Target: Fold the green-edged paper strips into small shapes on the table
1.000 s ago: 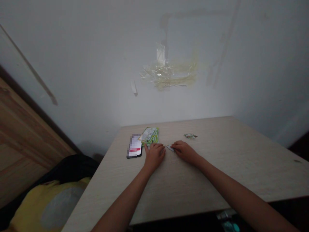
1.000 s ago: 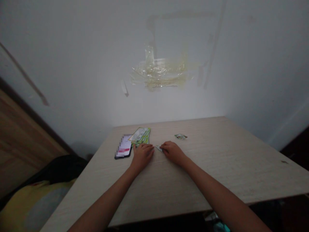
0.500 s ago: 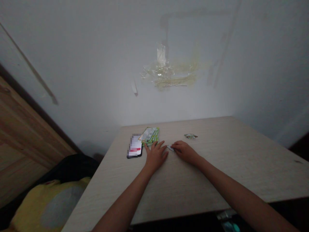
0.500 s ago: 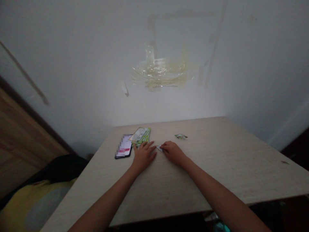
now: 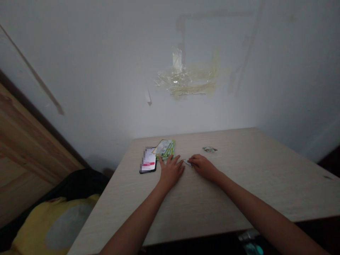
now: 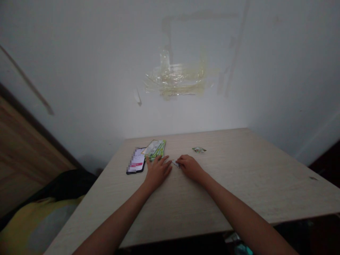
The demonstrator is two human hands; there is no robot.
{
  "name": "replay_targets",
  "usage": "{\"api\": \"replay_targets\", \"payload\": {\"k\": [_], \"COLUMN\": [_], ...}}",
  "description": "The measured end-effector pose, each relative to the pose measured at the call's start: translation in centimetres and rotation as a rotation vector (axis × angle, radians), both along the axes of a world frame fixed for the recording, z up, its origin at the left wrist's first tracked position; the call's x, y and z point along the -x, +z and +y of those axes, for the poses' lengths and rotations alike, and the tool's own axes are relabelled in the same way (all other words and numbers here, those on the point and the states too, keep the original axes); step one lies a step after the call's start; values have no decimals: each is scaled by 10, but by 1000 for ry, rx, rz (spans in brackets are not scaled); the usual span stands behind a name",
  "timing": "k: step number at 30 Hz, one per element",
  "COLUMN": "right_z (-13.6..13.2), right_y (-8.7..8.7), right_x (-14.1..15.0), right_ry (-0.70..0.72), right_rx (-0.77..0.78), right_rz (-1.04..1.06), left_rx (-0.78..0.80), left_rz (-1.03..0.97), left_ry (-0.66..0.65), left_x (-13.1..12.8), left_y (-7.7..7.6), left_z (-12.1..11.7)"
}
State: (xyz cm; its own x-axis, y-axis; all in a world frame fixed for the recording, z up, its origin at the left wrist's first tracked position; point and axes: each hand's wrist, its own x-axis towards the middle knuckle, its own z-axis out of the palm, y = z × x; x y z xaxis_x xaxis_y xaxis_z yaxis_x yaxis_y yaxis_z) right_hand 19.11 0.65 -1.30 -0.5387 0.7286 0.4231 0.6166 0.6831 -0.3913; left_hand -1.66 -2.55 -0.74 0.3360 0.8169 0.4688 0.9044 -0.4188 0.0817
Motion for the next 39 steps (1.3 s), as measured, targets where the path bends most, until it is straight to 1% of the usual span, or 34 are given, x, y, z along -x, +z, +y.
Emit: {"api": "replay_targets", "payload": {"k": [2,5,7,12,19,25,31,39], "right_z": [1,3,4,6,8,9,11,10], "right_y": [-1,-5,-6,-7,-8,-10,-12,-10], "right_x": [0,0,-1,-1,-3,-4,-5,-5], "right_ry": [4,5,5,17,17,25,35,27], "right_rx": [-3,-7,-6,7,18,21,6,11], "right_rz": [0,-6,-5,2,21,42,53,42], "left_rx": [21,59,97,157,137,207,262,253], "left_rz": [-9,-12,-24,-37,32,64,78,85], "left_ry": [-31,-124,-157,-132,-182,-204,-222,-240], "left_x": [0,1,1,3,8,13,14,13], "left_y": [0,1,1,1,3,0,2,-3], "left_z": [0,-1,0,3,3,6,6,5]}}
